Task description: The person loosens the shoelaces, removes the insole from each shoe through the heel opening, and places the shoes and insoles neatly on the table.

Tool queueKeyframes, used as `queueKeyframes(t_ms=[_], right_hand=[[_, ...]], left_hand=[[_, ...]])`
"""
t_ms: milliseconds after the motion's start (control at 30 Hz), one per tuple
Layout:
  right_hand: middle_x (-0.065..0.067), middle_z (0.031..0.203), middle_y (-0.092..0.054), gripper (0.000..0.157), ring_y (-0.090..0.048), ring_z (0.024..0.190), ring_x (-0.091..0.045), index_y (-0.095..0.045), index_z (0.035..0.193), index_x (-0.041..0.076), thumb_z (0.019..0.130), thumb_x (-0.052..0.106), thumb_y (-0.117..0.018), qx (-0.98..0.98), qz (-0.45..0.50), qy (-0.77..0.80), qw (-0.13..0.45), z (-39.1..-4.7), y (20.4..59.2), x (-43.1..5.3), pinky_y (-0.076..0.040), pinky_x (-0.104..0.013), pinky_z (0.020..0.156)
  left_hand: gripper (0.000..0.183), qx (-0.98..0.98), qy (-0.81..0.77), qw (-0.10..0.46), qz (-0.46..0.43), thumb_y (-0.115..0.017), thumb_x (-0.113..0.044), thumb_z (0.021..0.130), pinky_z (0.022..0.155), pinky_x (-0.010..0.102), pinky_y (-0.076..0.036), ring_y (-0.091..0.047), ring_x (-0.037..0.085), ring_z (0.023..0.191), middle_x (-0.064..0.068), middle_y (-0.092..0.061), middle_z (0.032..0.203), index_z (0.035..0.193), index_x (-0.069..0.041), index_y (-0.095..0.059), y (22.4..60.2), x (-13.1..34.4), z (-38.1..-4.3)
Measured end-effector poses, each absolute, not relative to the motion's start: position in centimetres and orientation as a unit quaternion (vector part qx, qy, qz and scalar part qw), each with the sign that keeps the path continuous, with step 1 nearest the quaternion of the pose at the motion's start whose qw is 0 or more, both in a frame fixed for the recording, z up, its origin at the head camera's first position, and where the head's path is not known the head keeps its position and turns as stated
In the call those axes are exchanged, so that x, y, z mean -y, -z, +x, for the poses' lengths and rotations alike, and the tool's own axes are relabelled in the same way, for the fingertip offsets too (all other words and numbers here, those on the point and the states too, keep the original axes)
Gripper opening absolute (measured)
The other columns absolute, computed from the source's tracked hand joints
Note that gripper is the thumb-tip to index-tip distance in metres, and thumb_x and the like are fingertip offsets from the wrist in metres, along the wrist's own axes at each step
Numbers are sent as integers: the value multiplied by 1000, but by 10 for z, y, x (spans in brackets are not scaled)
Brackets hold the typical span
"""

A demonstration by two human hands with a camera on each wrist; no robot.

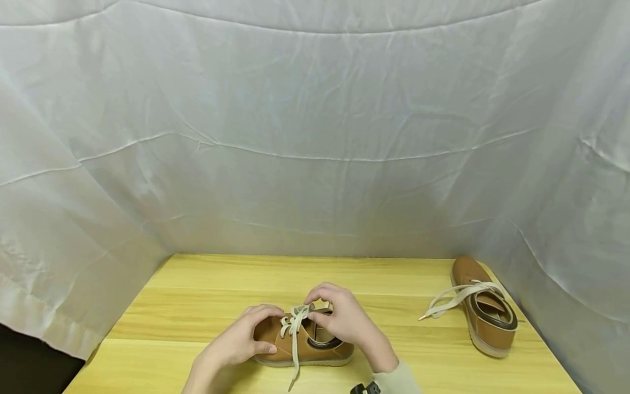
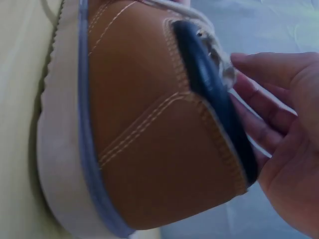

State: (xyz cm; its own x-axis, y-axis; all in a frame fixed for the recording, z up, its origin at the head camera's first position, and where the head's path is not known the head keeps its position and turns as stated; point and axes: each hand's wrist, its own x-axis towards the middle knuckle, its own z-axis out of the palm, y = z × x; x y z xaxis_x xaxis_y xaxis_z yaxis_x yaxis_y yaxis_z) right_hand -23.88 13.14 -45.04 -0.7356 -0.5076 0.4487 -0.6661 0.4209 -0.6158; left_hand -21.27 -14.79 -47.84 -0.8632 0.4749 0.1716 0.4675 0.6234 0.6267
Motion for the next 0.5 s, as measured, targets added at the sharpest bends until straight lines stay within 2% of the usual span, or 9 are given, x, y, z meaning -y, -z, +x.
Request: queueKeyframes(t_ms=[233,500], right_hand=[[9,106,-71,30,-67,102,-12,-75,97,17,78,-3,-86,838,406,-333,147,-235,447,-125,-59,-34,91],[9,101,-72,22,-68,94,-9,-76,95,16,83,0,-85,844,402,-317,158,-236,452,-122,-60,-29,85]], left_hand=[[63,-901,-346,4,262,-90,-21,79,116,58,-39,-50,28,136,-7,-60,142,136,-25,-64,478,148,-213],[63,-900,-347,5,263,-90,-21,79,115,58,-40,-51,28,135,-7,-60,142,136,-25,-64,477,147,-211]])
